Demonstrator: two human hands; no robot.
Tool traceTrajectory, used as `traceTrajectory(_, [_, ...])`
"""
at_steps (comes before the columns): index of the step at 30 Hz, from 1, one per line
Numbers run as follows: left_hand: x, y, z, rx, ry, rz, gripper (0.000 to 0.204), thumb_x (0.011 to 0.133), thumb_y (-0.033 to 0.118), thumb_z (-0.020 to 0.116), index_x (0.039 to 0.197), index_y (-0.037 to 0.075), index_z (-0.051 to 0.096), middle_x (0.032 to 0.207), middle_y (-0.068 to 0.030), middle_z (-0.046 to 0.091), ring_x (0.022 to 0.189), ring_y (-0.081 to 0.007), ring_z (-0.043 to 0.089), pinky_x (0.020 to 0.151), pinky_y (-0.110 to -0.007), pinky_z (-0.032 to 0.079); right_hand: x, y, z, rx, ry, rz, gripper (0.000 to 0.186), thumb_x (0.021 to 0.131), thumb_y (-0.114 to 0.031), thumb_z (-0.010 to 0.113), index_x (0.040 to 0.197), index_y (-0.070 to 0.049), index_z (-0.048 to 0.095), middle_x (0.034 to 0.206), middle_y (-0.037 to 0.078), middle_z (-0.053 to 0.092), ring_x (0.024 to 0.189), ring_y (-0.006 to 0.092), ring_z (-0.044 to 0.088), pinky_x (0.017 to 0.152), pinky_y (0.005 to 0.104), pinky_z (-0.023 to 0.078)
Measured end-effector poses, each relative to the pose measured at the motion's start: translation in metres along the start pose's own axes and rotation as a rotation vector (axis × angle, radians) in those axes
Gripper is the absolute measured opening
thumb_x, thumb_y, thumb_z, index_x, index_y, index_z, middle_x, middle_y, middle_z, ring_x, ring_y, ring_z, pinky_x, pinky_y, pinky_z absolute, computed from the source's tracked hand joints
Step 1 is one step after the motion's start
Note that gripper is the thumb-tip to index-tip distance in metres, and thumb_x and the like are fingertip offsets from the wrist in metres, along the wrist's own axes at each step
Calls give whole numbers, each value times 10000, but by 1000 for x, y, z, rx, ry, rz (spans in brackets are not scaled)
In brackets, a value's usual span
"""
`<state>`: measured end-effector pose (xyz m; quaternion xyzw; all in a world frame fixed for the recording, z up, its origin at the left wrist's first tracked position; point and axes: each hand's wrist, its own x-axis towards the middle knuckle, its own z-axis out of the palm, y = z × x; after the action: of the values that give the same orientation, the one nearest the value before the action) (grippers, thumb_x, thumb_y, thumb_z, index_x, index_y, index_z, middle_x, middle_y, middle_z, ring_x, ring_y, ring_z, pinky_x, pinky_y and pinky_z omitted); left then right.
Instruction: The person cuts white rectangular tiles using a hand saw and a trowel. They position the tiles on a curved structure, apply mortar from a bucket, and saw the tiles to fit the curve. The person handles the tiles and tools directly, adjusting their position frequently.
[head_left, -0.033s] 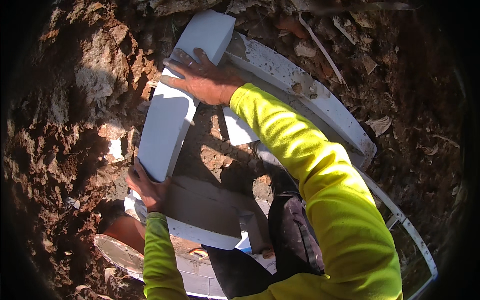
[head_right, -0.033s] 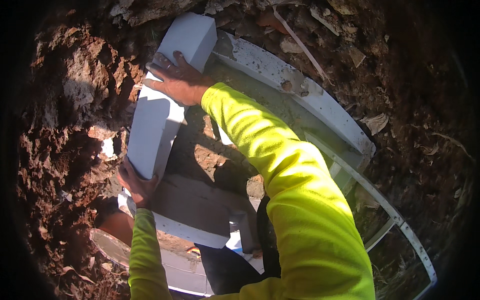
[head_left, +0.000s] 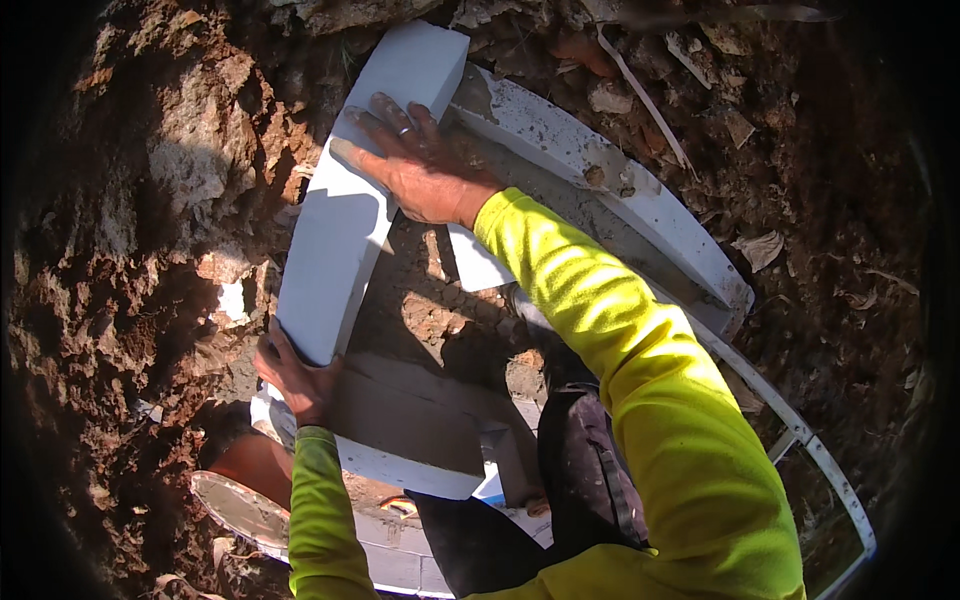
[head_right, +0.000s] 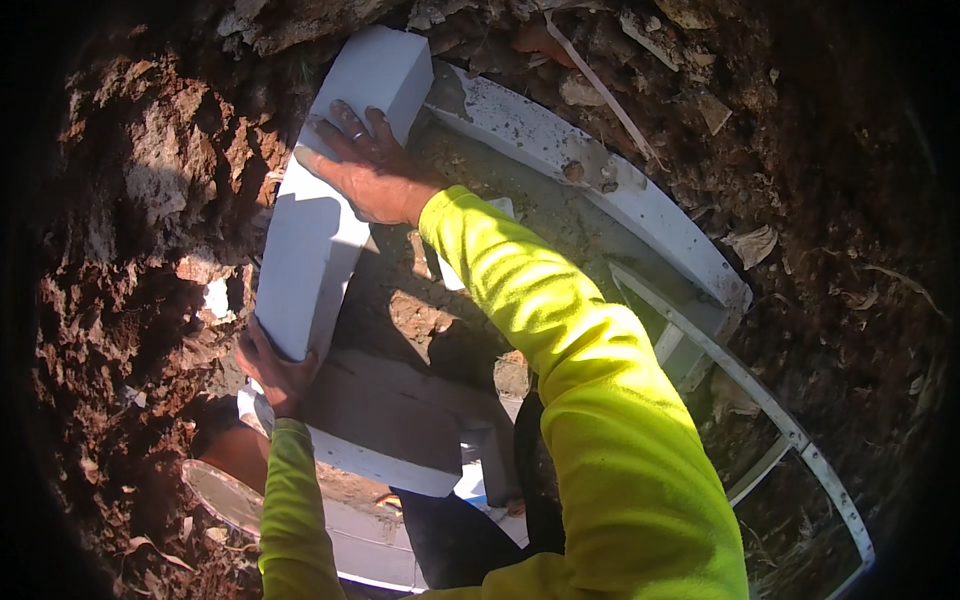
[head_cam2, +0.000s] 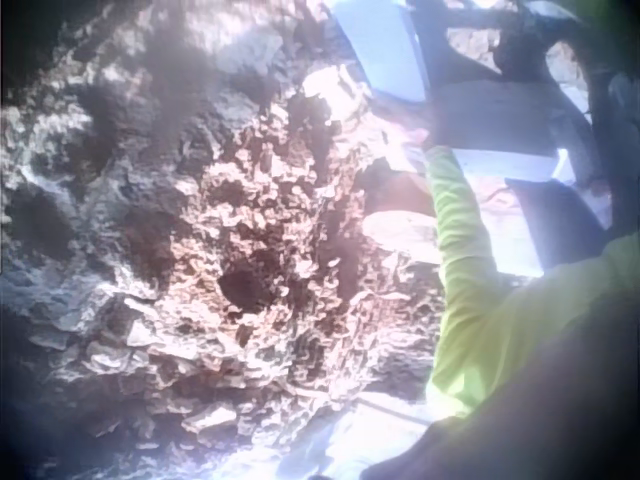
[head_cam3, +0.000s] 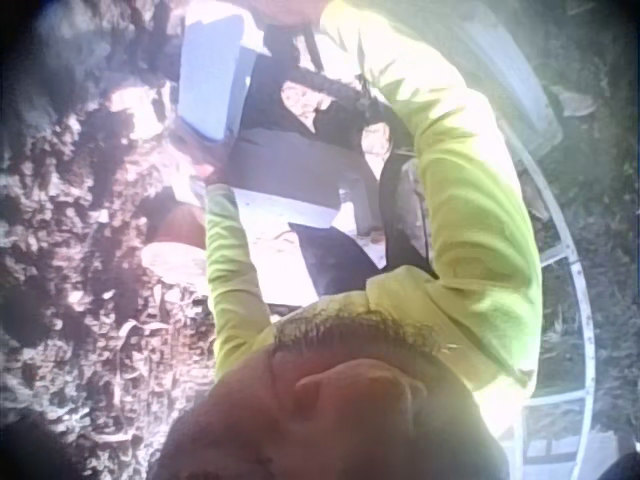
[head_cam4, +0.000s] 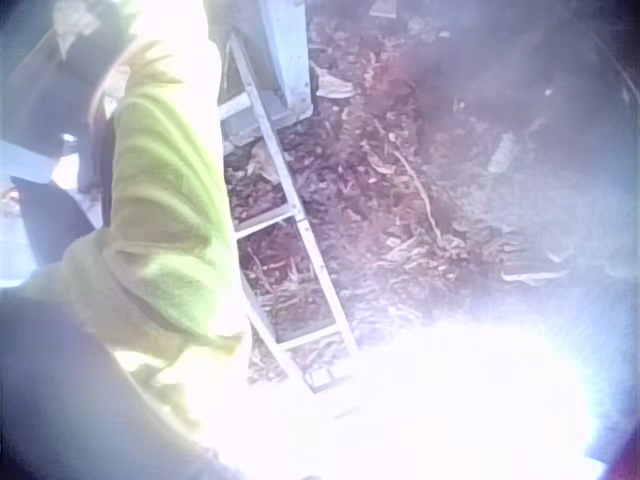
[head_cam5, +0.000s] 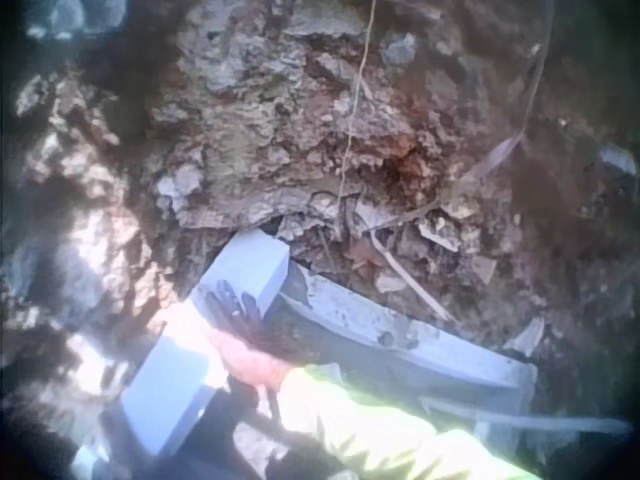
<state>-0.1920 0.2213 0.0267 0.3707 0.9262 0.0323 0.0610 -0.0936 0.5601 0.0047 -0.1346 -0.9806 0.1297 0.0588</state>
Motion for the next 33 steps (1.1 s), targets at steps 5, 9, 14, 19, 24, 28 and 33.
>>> traceTrajectory(5, [0,-5,-1,-28,-10,-31,1163,513,243,844,1521,85,286,1277,-248,383,1214,-420,368,1052,-535,305,-30,-39,13,1027,86,784,970,926,-392,584,1551,17,-35,1567,343,173,1456,433,247,1187,461,242])
traceTrajectory(9, [14,-8,-3,-114,-24,12,1150,530,232,838,1526,83,283,1275,-246,378,1217,-424,361,1055,-550,300,-15,-45,57,1210,138,882,997,930,-476,562,1539,59,-17,1498,365,320,1375,436,402,1137,369,337])
traceTrajectory(14, [14,-15,-1,-102,-42,5,1127,564,218,830,1538,105,276,1309,-254,345,1211,-428,356,1047,-553,327,-18,-49,64,1135,275,822,994,934,-522,537,1535,75,17,1415,362,449,1335,427,462,1113,375,360])
traceTrajectory(19, [13,-14,-2,-158,-20,-5,1109,548,225,852,1517,95,328,1297,-244,347,1217,-419,345,1046,-546,323,-63,-51,120,1677,556,1027,914,987,-615,439,1517,91,199,1567,219,304,1449,297,313,1187,402,256])
traceTrajectory(24, [9,-25,6,-215,-15,-24,1111,530,202,859,1507,82,342,1301,-230,355,1220,-403,354,1057,-542,309,-36,-84,163,2014,876,1248,917,974,-663,407,1495,75,245,1464,173,410,1341,263,393,1168,382,268])
traceTrajectory(28, [19,4,10,-201,20,64,1108,527,186,855,1503,78,342,1297,-220,363,1231,-393,352,1054,-539,305,14,-65,242,1748,886,1236,876,975,-667,400,1441,75,372,1365,148,508,1229,251,480,1114,353,322])
traceTrajectory(33, [10,-19,1,-126,-12,25,1132,527,183,853,1520,82,320,1266,-220,376,1219,-394,368,1046,-542,310,-26,-74,175,1962,889,1266,964,953,-718,359,1502,71,279,1496,226,409,1416,318,337,1166,395,271])
